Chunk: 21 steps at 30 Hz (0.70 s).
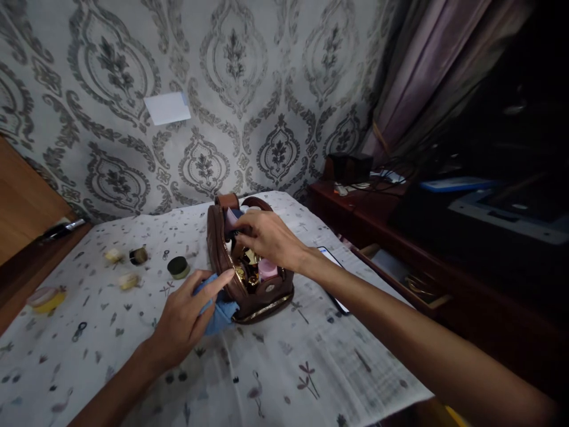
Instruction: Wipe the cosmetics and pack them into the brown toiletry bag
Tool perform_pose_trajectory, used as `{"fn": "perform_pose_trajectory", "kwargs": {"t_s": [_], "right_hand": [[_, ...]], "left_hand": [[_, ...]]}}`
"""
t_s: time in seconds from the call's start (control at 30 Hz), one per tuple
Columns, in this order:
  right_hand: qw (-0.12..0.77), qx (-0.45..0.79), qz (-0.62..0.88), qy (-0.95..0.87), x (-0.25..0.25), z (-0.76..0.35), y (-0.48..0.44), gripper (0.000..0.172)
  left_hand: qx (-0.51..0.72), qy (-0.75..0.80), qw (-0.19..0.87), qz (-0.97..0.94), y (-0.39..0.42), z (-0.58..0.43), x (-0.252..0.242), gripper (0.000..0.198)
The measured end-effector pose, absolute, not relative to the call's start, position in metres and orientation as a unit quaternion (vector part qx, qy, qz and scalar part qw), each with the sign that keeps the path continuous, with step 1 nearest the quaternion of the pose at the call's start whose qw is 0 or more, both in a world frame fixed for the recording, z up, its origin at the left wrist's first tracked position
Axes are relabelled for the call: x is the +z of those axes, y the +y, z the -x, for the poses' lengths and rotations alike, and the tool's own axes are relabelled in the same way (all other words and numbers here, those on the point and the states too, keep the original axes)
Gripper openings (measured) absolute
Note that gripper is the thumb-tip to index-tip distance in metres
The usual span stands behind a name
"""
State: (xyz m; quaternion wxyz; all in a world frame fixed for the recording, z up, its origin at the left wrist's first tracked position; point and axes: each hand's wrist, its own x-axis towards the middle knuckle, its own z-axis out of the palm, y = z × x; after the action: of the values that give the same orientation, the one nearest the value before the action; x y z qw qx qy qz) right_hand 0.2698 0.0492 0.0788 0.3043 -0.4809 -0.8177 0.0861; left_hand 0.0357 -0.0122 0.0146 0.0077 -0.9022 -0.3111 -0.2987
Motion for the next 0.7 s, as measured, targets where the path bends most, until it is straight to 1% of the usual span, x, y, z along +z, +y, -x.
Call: {"fn": "perform_pose_trajectory", "kwargs": {"t_s": [0.2, 0.3, 0.37, 0.5, 0.57, 0.7], "right_hand": [[0.412, 0.086, 0.475, -0.773, 0.081, -0.276, 0.015, 0.011], [0.425, 0.080, 0.483, -0.761, 0.080, -0.277, 0.003, 0.011], [0.389, 0.084, 0.499, -0.770, 0.083, -0.275, 0.003, 0.013], [0.256, 0.073, 0.551, -0.791, 0.093, -0.260, 0.017, 0.019], [0.204, 0.061, 0.571, -0.793, 0.096, -0.249, 0.026, 0.021], [0.157, 0.047, 0.581, -0.797, 0.099, -0.231, 0.040, 0.025]], "left_hand": [[-0.287, -0.318, 0.009, 0.904, -0.013, -0.033, 0.013, 0.055], [-0.295, -0.315, -0.002, 0.902, -0.014, -0.033, 0.014, 0.054], [-0.301, -0.312, -0.014, 0.901, -0.015, -0.034, 0.015, 0.053], [-0.318, -0.313, -0.027, 0.894, -0.016, -0.036, 0.016, 0.050], [-0.323, -0.316, -0.031, 0.891, -0.016, -0.036, 0.016, 0.048], [-0.316, -0.317, -0.049, 0.893, -0.015, -0.033, 0.012, 0.050]]}}
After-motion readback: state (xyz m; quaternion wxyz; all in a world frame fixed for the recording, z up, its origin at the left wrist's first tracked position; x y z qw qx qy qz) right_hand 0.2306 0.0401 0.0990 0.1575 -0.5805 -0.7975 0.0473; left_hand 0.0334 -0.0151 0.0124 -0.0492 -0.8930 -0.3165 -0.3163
